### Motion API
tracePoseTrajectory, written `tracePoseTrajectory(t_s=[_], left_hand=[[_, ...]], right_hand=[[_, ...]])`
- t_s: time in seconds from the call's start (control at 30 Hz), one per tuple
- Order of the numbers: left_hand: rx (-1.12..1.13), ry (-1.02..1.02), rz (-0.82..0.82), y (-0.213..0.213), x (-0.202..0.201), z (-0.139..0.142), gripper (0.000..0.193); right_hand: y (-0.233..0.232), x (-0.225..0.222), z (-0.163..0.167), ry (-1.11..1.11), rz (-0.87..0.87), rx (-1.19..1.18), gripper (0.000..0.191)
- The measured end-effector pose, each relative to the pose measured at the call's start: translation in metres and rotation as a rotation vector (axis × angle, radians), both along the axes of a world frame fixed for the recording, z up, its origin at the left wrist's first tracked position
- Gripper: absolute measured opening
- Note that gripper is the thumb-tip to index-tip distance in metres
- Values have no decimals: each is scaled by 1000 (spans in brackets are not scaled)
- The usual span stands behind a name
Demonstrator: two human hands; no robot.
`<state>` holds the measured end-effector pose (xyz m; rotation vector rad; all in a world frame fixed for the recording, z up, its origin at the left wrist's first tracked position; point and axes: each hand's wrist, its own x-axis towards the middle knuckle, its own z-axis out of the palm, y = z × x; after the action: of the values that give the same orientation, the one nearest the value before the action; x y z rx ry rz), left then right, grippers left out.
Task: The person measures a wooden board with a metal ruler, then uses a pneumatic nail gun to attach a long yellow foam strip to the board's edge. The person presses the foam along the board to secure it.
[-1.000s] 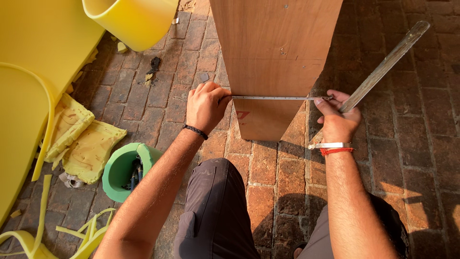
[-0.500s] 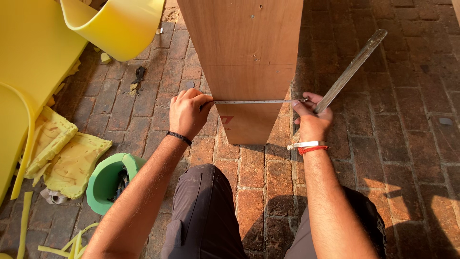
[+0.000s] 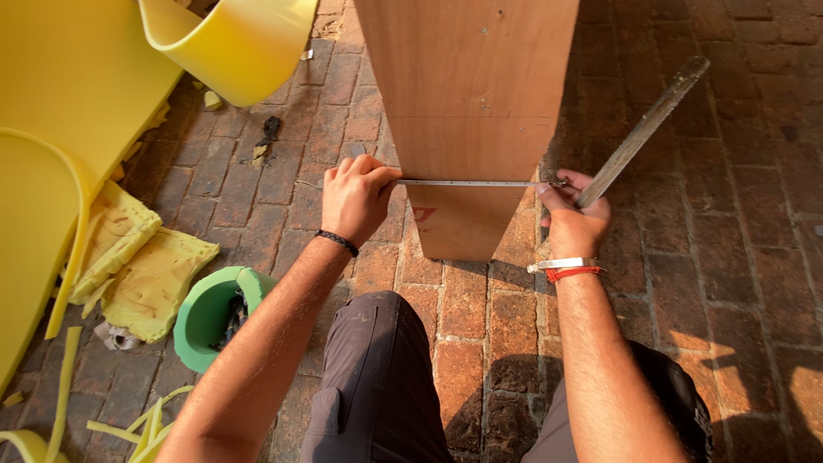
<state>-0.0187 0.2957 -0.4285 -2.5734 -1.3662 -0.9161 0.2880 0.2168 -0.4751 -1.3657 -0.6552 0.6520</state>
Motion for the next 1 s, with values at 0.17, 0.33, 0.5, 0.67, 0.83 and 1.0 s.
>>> tracePoseTrajectory(t_s=[0.17,0.33,0.5,0.67,0.83,1.0], left_hand=[[29,16,4,0,1,6,14],[23,18,10,-4,2,12,16],[-18,-11,4,-3,4,10,10],[-7,-17,-1,-2,3,7,7],[-22,-21,-10,-8,6,6,7],[-9,-22,-9,-12,7,7,9]], right_hand=[[1,-1,3,-45,-9,-31,28],[-1,0,7,-19,18,0,30],[-4,-1,9,-27,-26,4,29],[-7,-3,9,-5,-17,18,28],[-12,-1,9,31,-25,-17,29],[-13,-1,8,8,-34,-22,29]])
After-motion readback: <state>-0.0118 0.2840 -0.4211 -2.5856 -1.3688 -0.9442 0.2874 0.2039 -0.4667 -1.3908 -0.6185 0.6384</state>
